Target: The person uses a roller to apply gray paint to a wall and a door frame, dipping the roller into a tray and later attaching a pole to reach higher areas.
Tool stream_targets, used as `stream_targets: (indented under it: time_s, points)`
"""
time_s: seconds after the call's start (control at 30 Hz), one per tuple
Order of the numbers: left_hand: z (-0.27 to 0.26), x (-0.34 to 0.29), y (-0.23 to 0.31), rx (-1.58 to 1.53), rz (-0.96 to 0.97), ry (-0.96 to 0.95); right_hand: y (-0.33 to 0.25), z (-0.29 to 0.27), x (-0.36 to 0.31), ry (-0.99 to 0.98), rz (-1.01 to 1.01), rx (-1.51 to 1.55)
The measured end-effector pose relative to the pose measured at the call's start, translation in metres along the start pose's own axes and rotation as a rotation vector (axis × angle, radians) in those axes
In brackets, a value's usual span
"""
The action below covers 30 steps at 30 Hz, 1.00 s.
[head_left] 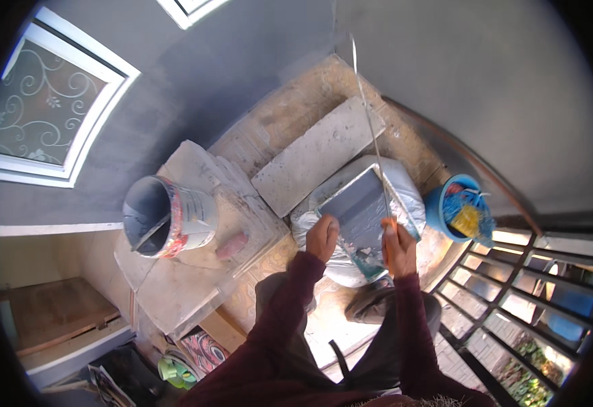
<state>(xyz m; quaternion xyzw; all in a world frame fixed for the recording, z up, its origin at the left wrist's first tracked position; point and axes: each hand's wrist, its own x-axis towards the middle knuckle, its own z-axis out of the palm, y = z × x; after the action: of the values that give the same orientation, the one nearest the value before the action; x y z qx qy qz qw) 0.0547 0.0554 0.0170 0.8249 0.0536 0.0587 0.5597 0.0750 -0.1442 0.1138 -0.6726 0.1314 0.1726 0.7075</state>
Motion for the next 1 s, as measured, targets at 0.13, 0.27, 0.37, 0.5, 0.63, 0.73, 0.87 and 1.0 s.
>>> stream_targets:
  time_s: [0.13, 0.27, 0.37, 0.5, 0.63, 0.73, 0.87, 1.0]
  points:
    - [-0.021, -0.076, 0.018, 0.289, -0.178, -0.311, -0.051, -0.035, -0.071, 0.054, 0.193, -0.099]
    - [-0.063, -0.143, 0.099, 0.566, -0.191, -0.333, -0.076, -0.08, -0.133, 0.072, 0.377, -0.118]
    - [-0.087, -0.195, 0.144, 0.626, -0.252, -0.19, -0.099, -0.095, -0.167, 0.071, 0.453, -0.091]
    - [-0.091, -0.227, 0.2, 0.494, -0.503, -0.125, -0.122, -0.109, -0.194, 0.079, 0.534, -0.031]
    - [-0.091, -0.197, 0.254, 0.593, -0.465, -0.026, -0.159, -0.125, -0.205, 0.045, 0.528, -0.109]
    - [-0.105, -0.148, 0.316, 0.555, -0.352, 0.041, -0.162, -0.145, -0.209, 0.039, 0.467, -0.118]
    - [-0.128, -0.091, 0.438, 0.494, -0.207, 0.146, -0.157, -0.17, -0.211, 0.01, 0.403, -0.139]
    - [-0.136, -0.072, 0.492, 0.441, -0.079, 0.165, -0.17, -0.172, -0.204, 0.005, 0.342, -0.05]
